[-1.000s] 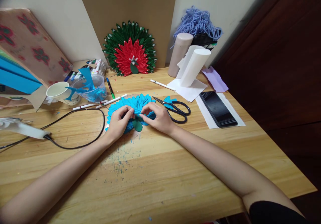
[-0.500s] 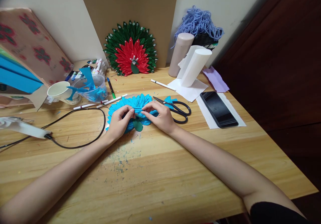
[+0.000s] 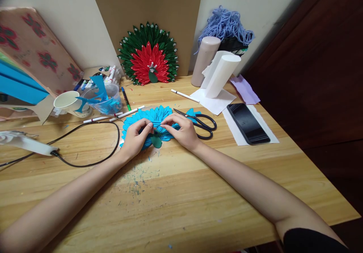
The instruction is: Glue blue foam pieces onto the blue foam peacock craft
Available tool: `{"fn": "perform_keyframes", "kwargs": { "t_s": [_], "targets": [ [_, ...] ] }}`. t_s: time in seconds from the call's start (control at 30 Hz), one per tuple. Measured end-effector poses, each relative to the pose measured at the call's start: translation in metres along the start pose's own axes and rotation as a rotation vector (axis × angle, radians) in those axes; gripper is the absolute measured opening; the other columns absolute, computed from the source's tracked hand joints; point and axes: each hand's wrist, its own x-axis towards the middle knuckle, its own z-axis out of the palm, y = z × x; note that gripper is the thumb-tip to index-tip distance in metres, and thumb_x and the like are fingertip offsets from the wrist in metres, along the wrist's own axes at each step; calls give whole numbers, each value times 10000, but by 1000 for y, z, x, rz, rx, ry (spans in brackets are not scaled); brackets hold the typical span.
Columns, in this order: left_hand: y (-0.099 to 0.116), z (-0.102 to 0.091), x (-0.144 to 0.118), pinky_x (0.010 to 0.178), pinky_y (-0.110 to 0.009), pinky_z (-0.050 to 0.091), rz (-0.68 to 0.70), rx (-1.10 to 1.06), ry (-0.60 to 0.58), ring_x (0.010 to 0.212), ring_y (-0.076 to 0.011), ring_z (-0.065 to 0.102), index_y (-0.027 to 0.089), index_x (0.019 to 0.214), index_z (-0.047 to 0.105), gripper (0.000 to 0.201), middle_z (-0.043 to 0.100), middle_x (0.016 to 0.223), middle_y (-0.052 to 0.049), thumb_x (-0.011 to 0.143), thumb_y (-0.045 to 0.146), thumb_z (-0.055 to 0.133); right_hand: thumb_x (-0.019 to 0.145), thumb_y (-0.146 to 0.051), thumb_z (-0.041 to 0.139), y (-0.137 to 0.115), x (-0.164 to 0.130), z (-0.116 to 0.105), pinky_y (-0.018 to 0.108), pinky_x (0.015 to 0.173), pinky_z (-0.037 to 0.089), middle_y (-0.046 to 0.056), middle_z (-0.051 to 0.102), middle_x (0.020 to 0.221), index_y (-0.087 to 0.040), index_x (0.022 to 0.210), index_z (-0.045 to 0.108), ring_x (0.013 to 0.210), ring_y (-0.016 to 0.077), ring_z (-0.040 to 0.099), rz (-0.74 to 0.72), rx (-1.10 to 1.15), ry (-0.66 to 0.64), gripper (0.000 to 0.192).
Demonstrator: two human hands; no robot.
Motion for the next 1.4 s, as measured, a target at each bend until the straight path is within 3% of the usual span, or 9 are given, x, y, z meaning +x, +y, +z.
{"fn": "perform_keyframes", "kwargs": {
  "t_s": [0.23, 0.47, 0.93, 1.23, 1.4],
  "targets": [
    [1, 0, 0, 644, -251, 382, -5, 16, -5, 650, -129, 506, 169, 643, 508, 282, 569, 663, 3, 878, 309, 438, 789, -183, 640, 0, 0, 0, 310, 732, 490, 18, 653, 777, -206, 773, 648, 766, 156, 609, -51, -18, 19, 30],
    [0, 0, 0, 641, -253, 380, 7, 15, 6, 642, -126, 502, 169, 645, 508, 274, 558, 653, 6, 876, 303, 443, 787, -203, 648, 0, -1, 0, 301, 706, 503, 18, 666, 797, -217, 833, 672, 753, 150, 614, -31, -31, 17, 54],
    [1, 0, -1, 644, -251, 375, 12, 41, 24, 659, -130, 513, 167, 655, 530, 280, 565, 662, 1, 880, 306, 441, 793, -212, 640, -1, 1, 1, 300, 725, 487, 16, 649, 759, -198, 752, 642, 744, 149, 600, 17, -52, 2, 43],
    [1, -1, -1, 615, -239, 359, -9, 45, 79, 637, -120, 484, 169, 650, 519, 274, 541, 651, 11, 875, 312, 459, 815, -209, 618, 0, -1, 1, 300, 725, 474, 21, 649, 754, -193, 754, 626, 737, 152, 595, -74, -80, -16, 63],
    [11, -8, -6, 616, -241, 356, -23, 119, 86, 633, -122, 477, 166, 643, 529, 265, 550, 650, 6, 859, 308, 476, 824, -200, 604, -5, -3, 2, 305, 703, 475, 27, 643, 757, -201, 773, 626, 739, 159, 589, -94, -60, -25, 55]
  ]
}}
